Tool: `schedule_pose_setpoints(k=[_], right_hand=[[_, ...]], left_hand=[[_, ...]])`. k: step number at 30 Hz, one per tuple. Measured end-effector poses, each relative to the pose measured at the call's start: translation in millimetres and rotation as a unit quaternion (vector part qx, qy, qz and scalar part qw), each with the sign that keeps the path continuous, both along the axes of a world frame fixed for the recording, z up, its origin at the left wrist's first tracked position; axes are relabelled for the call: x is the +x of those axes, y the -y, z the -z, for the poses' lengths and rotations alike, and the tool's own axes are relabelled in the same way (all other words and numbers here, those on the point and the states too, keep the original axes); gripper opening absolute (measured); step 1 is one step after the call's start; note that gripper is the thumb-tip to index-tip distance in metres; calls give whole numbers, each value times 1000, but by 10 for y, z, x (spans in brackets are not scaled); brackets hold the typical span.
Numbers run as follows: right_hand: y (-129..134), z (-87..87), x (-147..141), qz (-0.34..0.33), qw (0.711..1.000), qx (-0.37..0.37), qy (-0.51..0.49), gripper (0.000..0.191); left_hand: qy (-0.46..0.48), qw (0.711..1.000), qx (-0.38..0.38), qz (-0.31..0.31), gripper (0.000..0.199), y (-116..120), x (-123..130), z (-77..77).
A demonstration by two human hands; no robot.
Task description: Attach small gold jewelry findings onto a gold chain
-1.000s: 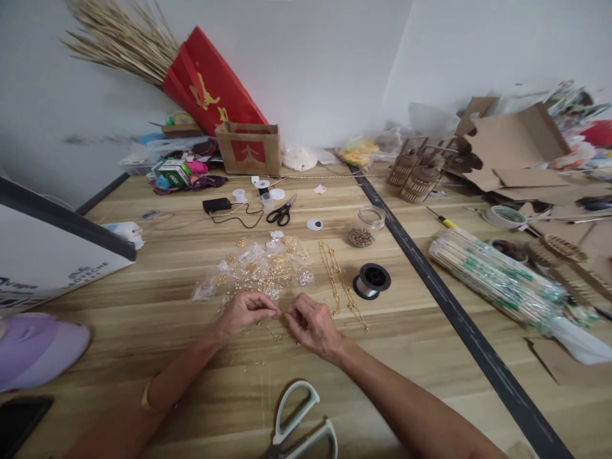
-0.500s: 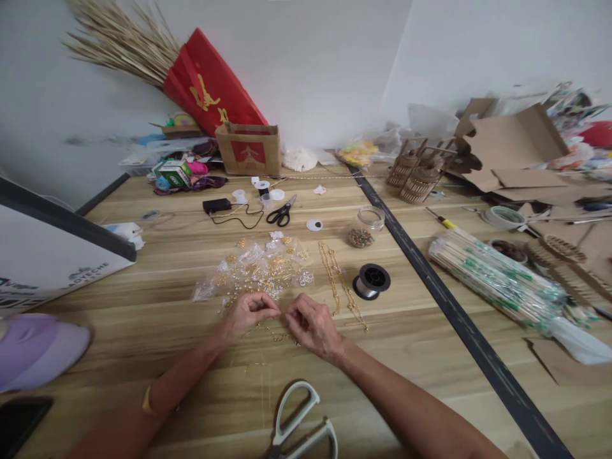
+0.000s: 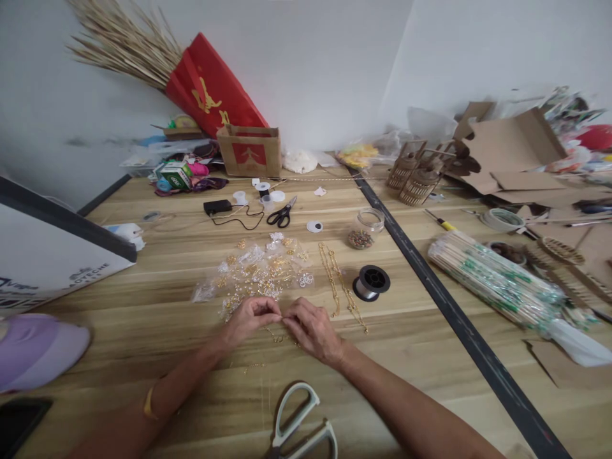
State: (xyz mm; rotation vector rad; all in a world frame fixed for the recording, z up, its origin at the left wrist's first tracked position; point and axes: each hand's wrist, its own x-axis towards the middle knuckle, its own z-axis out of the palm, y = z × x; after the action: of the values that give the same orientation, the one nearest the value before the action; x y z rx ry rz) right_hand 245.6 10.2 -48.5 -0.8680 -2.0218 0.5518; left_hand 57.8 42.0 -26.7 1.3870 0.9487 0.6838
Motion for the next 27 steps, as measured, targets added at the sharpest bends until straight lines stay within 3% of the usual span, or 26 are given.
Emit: schedule_pose_setpoints(k=[15,27], right_hand=[[-14,-33,-10,-16,999,-32,-15,10],[-15,-18,-8,-8,999,-41,-19,12]], left_hand=[[-14,997,72,10,23,-4,-25,25],[-70,986,148,-12,10,47,11,-29]])
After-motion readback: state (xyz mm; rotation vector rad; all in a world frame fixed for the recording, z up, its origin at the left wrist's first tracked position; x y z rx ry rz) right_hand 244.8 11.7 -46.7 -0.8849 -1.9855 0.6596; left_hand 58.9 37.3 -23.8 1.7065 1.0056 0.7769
